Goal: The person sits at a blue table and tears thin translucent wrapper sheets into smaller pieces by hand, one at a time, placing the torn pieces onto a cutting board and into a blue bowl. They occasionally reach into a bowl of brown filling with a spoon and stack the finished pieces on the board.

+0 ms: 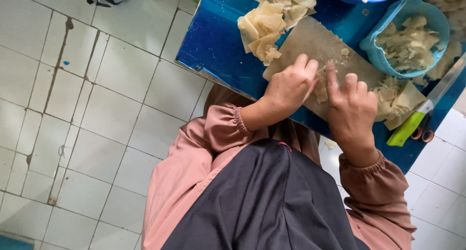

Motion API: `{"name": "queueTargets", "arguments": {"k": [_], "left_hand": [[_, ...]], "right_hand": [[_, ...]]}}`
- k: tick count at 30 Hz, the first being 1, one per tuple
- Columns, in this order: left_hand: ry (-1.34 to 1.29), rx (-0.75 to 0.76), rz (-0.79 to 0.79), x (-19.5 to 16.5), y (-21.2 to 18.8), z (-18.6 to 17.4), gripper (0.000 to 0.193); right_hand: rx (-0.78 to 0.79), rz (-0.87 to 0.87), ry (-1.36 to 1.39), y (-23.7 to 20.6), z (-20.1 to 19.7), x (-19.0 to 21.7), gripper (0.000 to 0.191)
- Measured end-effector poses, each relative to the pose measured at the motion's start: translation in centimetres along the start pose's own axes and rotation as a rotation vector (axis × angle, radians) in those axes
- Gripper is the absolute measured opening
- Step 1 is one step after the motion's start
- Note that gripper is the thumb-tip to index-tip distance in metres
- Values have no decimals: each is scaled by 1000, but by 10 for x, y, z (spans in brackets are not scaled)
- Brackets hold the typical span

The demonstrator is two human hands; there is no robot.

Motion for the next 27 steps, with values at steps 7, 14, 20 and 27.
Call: {"name": "queueTargets", "arguments": {"k": [7,14,20,27], "left_hand": [[146,89,-21,-4,5,23,14],[100,78,-13,-7,10,22,23],[179,50,-64,-5,9,17,19],[177,139,-49,-4,12,27,13]], "right_hand": [[30,-12,-19,-7,5,-4,58],[-73,186,174,-25,5,-46,48],[-119,335,377,-19,16,-70,54],[-322,222,688,9,-32,-62,20]]}}
Point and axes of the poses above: each hand's wrist, its own y-axis towards the middle knuckle, its own z-axis out of the palm, x = y × z, the point moved 8 cm from there along y, towards the middle knuckle, and after that the axes turned 7 degrees about y, right-handed, at the moved point
